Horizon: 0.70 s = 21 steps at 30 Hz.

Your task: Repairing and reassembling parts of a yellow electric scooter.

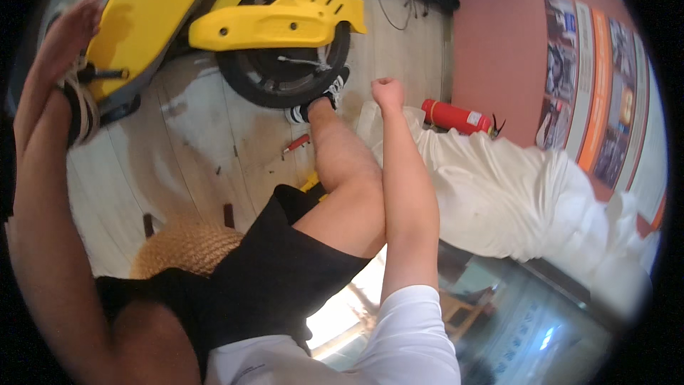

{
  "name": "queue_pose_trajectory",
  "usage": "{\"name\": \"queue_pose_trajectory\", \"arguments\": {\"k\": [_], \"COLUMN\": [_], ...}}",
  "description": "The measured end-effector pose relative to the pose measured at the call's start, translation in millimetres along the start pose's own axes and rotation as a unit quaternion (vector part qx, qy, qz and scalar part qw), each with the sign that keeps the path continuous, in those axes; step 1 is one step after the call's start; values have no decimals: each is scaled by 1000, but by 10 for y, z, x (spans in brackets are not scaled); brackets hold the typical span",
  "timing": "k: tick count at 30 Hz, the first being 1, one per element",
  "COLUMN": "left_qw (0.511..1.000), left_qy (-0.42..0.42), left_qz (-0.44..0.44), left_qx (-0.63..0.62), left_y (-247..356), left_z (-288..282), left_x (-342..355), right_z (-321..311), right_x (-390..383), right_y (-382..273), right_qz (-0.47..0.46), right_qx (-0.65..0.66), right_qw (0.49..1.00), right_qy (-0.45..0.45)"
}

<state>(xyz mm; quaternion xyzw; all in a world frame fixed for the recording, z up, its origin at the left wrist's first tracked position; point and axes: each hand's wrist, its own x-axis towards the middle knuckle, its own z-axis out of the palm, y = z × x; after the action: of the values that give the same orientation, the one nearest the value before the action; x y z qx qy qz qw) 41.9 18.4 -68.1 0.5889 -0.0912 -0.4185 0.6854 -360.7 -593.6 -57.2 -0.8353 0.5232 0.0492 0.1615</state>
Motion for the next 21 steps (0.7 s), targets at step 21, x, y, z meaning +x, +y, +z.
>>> {"name": "queue_pose_trajectory", "arguments": {"k": [21], "left_qw": [640], "left_qy": [-235], "left_qz": [117], "left_qx": [723], "left_y": [1032], "left_z": [2749], "left_x": [154], "right_z": [1414], "right_x": [102], "right_y": [268], "right_qz": [-157], "right_qx": [-22], "right_qw": [980], "right_qy": [-119]}}
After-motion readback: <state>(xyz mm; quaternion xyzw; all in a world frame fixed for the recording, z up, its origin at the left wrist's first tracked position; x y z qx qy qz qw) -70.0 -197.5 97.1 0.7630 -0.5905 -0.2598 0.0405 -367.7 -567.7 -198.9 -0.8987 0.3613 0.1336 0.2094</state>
